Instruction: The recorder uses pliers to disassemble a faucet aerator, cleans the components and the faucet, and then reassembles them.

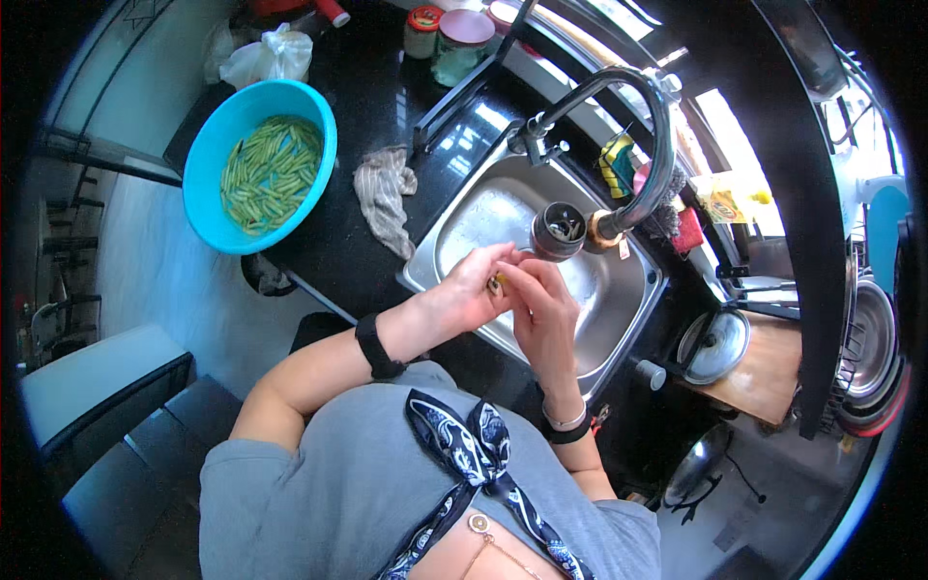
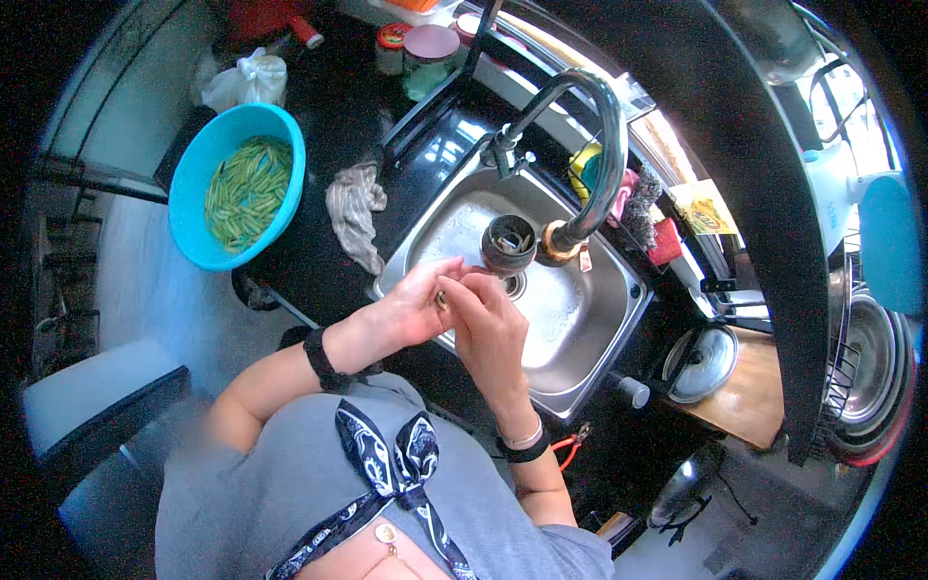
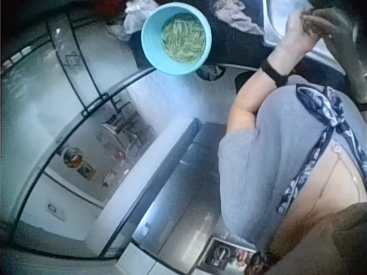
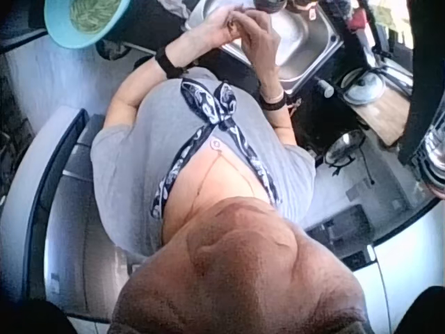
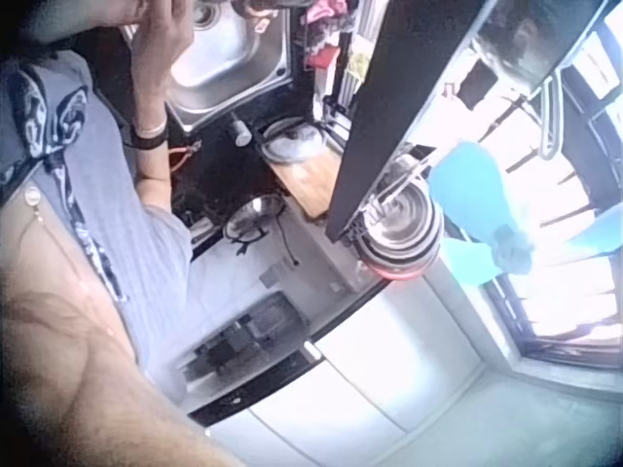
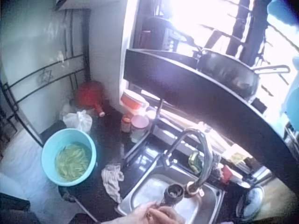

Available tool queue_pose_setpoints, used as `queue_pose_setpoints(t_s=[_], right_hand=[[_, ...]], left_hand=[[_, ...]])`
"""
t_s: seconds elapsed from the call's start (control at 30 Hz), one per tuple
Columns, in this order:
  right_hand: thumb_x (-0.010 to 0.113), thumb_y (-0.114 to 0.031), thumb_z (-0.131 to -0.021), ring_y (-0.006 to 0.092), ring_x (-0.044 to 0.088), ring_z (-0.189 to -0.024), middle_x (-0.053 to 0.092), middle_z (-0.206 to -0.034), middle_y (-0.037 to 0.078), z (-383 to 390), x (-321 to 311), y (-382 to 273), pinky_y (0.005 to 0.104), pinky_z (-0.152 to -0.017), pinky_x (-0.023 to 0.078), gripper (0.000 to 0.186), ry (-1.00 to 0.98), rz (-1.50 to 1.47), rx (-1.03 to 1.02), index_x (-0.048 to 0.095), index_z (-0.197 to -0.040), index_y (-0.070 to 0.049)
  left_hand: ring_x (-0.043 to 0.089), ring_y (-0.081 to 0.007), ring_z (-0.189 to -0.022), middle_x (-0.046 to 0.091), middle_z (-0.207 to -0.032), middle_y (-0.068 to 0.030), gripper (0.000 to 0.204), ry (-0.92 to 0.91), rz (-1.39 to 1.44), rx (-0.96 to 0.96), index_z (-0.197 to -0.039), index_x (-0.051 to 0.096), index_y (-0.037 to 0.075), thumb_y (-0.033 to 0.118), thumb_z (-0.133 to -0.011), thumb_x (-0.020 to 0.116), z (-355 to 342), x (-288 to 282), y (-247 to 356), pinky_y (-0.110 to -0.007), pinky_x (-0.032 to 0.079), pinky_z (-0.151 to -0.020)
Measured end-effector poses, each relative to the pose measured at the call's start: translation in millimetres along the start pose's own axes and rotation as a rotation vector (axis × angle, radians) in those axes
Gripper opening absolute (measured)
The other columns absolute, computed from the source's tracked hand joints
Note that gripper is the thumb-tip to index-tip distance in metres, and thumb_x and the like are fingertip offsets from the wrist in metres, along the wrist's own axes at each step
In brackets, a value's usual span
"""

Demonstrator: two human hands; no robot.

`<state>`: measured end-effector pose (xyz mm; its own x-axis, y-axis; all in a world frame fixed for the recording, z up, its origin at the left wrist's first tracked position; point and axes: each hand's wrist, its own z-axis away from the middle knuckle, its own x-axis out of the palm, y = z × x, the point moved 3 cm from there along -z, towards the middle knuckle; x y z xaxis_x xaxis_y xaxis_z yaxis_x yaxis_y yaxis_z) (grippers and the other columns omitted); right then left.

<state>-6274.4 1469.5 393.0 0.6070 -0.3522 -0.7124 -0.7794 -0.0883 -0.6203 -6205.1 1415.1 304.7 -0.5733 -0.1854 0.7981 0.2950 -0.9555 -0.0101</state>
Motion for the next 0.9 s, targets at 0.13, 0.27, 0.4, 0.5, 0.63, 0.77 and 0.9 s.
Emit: queue_pose_setpoints(t_s=[0.13,0.27,0.4,0.5,0.63,0.77,0.9], right_hand=[[0.061,0.001,-0.073,0.0127,0.052,-0.065,0.055,-0.078,0.006,19.2,-3.5,14.8,0.0234,-0.054,0.040,0.024,0.074,-0.207,0.261,0.064,-0.094,-0.008],[0.054,-0.002,-0.082,0.0037,0.041,-0.052,0.047,-0.065,-0.002,44.2,-7.1,52.3,0.0177,-0.048,0.033,0.013,0.299,-0.478,0.544,0.061,-0.093,0.001],[0.052,-0.011,-0.086,0.0039,0.037,-0.049,0.045,-0.062,-0.003,72.6,-9.8,97.5,0.0191,-0.045,0.031,0.018,0.536,-0.992,0.815,0.054,-0.100,0.001],[0.052,-0.014,-0.087,0.0060,0.036,-0.050,0.044,-0.068,-0.002,95.4,-6.3,129.4,0.0205,-0.046,0.031,0.018,0.664,-1.309,0.886,0.053,-0.101,-0.002],[0.053,-0.015,-0.086,0.0057,0.035,-0.049,0.044,-0.063,-0.003,124.6,15.4,168.8,0.0202,-0.045,0.031,0.016,0.679,-1.511,1.031,0.054,-0.099,-0.005],[0.052,-0.015,-0.086,0.0070,0.035,-0.048,0.044,-0.061,-0.002,149.8,34.0,176.2,0.0203,-0.044,0.031,0.012,0.668,-1.689,1.075,0.055,-0.094,-0.006],[0.051,-0.015,-0.086,0.0085,0.033,-0.047,0.039,-0.058,-0.002,158.4,55.3,172.5,0.0208,-0.044,0.032,0.010,0.671,-1.712,1.224,0.057,-0.090,-0.008]], left_hand=[[0.058,-0.0187,-0.081,0.058,-0.091,-0.0086,0.025,-0.013,0.001,-0.052,-0.096,0.053,0.004,0.025,-0.091,0.040,0.4,-4.8,2.3,-0.031,0.049,-0.073],[0.058,-0.0156,-0.071,0.060,-0.085,-0.0078,0.023,0.000,-0.013,-0.027,-0.091,0.056,0.004,0.024,-0.090,0.044,4.8,-30.9,10.7,-0.026,0.049,-0.061],[0.045,-0.0066,-0.052,0.047,-0.062,0.0005,0.022,0.114,0.071,0.070,-0.075,0.054,0.009,0.029,-0.082,0.059,42.9,-63.3,35.7,-0.016,0.033,-0.039],[0.039,-0.0051,-0.046,0.047,-0.060,0.0026,0.025,0.040,0.144,0.137,-0.071,0.052,0.011,0.033,-0.079,0.062,74.3,-121.1,66.9,-0.017,0.025,-0.037],[0.033,-0.0056,-0.041,0.041,-0.056,0.0029,0.028,0.205,0.199,0.341,-0.068,0.049,0.013,0.035,-0.081,0.059,141.5,-199.4,110.8,-0.018,0.022,-0.036],[0.033,-0.0083,-0.041,0.042,-0.057,0.0013,0.030,0.380,0.265,0.587,-0.073,0.049,0.011,0.037,-0.087,0.049,209.6,-300.1,163.4,-0.022,0.022,-0.036],[0.044,-0.0143,-0.051,0.050,-0.067,-0.0047,0.031,0.524,0.307,0.770,-0.078,0.052,0.007,0.034,-0.090,0.040,272.9,-379.2,197.6,-0.025,0.034,-0.045]])
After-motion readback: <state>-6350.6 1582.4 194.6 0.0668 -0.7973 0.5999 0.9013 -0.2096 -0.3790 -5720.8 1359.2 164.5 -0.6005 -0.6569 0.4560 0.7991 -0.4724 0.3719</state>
